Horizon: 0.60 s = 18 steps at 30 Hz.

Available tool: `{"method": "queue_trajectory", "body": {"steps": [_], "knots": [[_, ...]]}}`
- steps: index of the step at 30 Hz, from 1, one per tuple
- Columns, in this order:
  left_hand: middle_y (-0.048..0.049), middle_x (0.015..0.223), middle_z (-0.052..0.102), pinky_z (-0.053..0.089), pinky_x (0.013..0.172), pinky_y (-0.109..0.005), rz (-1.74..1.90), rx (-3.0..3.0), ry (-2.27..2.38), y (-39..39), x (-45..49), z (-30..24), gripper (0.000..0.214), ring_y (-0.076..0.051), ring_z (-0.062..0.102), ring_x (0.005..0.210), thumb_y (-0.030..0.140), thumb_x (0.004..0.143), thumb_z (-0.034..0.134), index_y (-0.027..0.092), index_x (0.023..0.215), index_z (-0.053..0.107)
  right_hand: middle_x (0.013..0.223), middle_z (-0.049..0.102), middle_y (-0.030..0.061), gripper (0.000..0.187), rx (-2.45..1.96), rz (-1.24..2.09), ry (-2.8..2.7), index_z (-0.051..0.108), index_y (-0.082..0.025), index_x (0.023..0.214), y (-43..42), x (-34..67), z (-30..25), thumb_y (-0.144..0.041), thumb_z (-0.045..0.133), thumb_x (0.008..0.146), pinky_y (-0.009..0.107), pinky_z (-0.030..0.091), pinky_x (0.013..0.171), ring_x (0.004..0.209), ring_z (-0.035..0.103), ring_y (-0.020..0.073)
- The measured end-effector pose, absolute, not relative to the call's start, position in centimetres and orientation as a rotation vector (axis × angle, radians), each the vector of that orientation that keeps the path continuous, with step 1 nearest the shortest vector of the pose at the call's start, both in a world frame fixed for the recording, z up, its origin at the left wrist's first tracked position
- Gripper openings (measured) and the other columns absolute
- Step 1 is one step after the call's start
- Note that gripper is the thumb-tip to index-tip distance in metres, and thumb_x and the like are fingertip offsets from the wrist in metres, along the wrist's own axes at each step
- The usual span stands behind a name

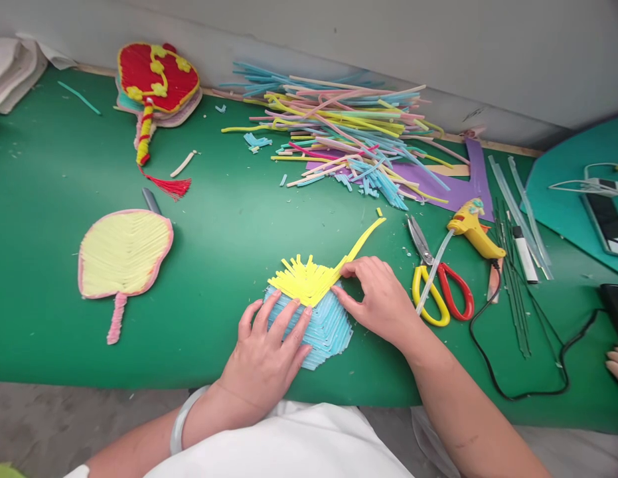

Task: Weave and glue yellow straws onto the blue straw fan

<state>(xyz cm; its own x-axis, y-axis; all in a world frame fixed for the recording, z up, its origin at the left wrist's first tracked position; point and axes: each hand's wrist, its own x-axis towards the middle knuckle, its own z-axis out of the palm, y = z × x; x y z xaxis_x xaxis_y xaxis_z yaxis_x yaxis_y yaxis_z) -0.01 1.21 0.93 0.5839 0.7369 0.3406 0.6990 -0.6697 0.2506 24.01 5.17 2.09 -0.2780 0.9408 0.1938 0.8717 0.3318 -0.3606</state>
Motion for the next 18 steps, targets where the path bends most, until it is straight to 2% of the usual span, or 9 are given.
{"method": "queue_trajectory", "body": {"steps": [11,18], "knots": [[-0.0116,0.13,0.067,0.031,0.109,-0.054,0.652,2.72,1.229,1.24,0.05,0.8,0.035,-0.037,0.052,0.128,0.035,0.098,0.056,0.018,0.126,0.065,0.096,0.065,0.0069,0.016,-1.609,0.26,-2.222,0.054,-0.02,0.103,5.15,23.99,2.04,-0.028,0.063,0.093,0.037,0.044,0.077,0.089,0.059,0.0246],[-0.0115,0.128,0.068,0.033,0.106,-0.05,0.645,2.728,1.235,1.14,0.04,0.82,0.035,-0.032,0.058,0.119,0.034,0.1,0.053,0.017,0.128,0.065,0.096,0.065,0.0073,0.017,-1.608,0.258,-2.223,0.054,-0.02,0.104,5.14,23.98,2.1,-0.028,0.063,0.093,0.038,0.045,0.077,0.09,0.06,0.0248]]}}
